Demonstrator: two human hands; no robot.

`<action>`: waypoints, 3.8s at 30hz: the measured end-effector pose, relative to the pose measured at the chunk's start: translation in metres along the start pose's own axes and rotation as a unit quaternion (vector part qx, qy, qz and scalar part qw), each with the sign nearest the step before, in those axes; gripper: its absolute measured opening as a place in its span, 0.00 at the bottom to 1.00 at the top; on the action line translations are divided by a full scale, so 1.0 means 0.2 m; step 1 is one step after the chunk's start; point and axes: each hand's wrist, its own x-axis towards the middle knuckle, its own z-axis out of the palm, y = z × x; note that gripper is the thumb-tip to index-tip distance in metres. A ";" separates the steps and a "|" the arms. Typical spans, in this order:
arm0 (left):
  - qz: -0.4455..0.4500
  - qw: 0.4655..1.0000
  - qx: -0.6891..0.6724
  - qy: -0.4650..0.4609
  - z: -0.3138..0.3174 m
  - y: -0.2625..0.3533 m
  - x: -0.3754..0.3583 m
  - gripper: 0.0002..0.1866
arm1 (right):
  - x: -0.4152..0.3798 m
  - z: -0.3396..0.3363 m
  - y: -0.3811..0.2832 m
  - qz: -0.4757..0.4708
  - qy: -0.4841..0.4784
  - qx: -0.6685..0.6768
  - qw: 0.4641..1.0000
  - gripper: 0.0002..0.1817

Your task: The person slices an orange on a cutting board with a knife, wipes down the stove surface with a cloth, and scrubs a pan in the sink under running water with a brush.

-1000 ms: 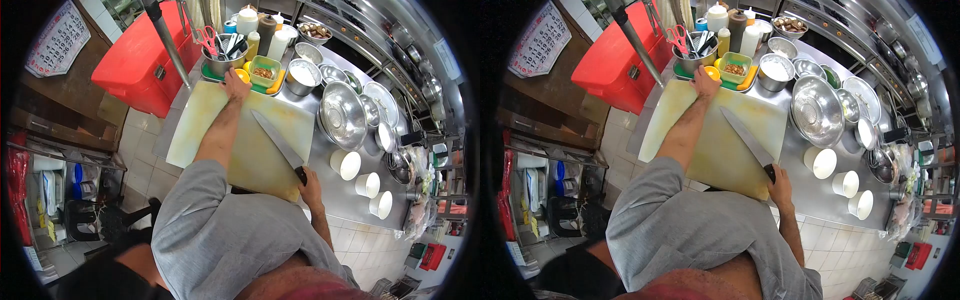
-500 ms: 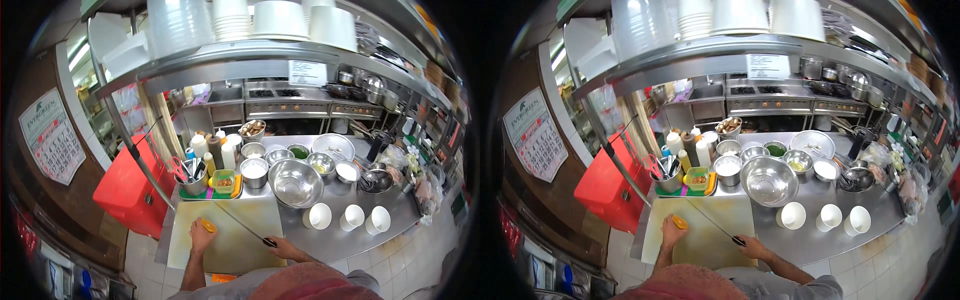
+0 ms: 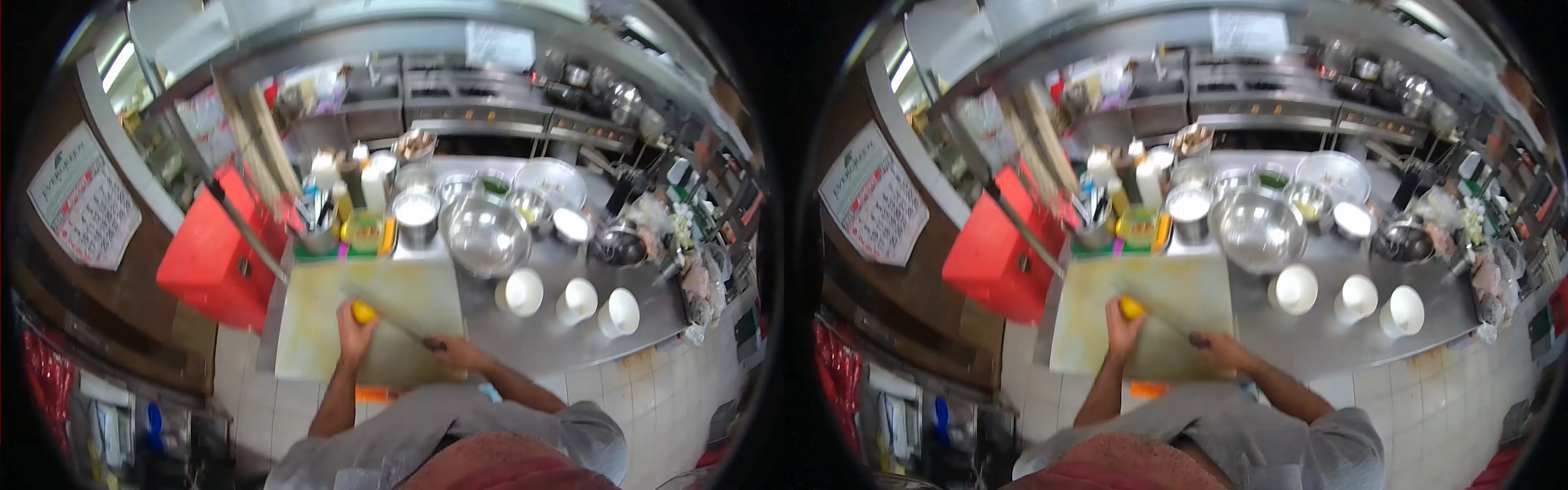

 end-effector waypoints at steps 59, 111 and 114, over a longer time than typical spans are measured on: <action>-0.014 0.999 -0.012 -0.037 0.05 -0.09 0.00 0.14 | 0.01 0.06 -0.26 0.133 -0.050 -0.143 0.979 0.36; -0.119 0.973 -0.164 0.110 0.07 -0.20 -0.01 0.14 | -0.19 -0.12 -0.25 0.270 -0.095 0.087 0.954 0.29; -0.113 0.981 -0.125 0.098 0.04 -0.14 0.01 0.19 | -0.15 -0.13 -0.30 0.289 -0.091 0.055 0.951 0.29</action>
